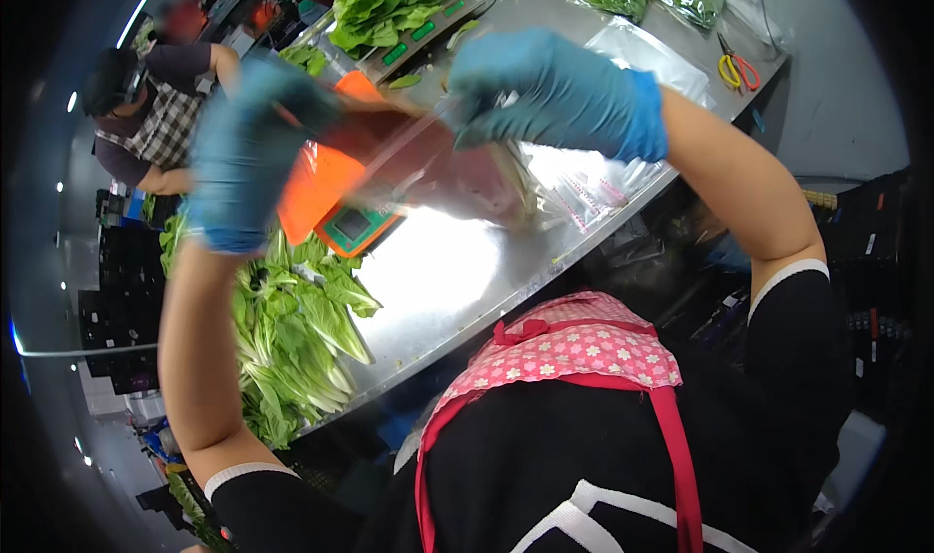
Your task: The person repeatedly picks bunches of leafy greens, places them on a digital scale, then transfers them into clear plastic bags. The person ties each bag and sets it aside on the table. The process is repeated for multiple bunches throughout the clip.
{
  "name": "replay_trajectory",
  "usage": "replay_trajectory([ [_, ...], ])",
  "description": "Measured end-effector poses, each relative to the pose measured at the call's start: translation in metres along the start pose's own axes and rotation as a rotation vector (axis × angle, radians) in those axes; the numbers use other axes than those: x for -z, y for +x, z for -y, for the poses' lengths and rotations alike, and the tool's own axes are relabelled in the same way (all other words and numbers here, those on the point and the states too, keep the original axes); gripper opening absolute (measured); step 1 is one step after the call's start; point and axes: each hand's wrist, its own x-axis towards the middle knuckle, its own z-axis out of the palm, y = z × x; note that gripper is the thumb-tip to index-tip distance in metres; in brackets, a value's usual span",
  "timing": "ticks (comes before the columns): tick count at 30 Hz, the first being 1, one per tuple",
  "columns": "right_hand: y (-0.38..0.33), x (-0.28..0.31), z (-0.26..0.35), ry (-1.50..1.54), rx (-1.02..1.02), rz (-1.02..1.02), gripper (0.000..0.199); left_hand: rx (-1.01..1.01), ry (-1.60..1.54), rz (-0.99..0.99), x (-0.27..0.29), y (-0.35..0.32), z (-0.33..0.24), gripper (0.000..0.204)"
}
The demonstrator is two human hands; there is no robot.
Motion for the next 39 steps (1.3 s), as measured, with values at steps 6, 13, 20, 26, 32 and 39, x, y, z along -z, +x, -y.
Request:
replay_trajectory([
  [6,-0.009,0.016,-0.001,-0.171,-0.101,-0.007,0.019,0.2,1.037,-0.223,0.167,-0.15,-0.038,0.038],
  [13,0.008,0.021,0.028,-0.159,-0.287,0.133,0.011,0.237,0.359,-0.041,-0.03,-0.32,-0.031,0.012],
  [20,0.039,0.005,0.042,-0.288,-0.152,0.282,0.01,0.431,0.534,0.464,-0.045,-0.284,0.028,0.047],
  [26,0.034,0.001,0.058,-0.377,-0.071,0.36,0.018,-0.094,0.145,0.157,0.003,-0.048,-0.018,0.052],
  [32,0.017,0.037,0.053,0.024,-0.222,0.002,0.015,-0.102,0.261,0.115,0.033,-0.033,0.0,0.013],
  [39,0.02,0.052,-0.036,-0.174,-0.503,0.062,0.021,0.214,-0.214,0.131,-0.021,-0.032,0.077,0.016],
])
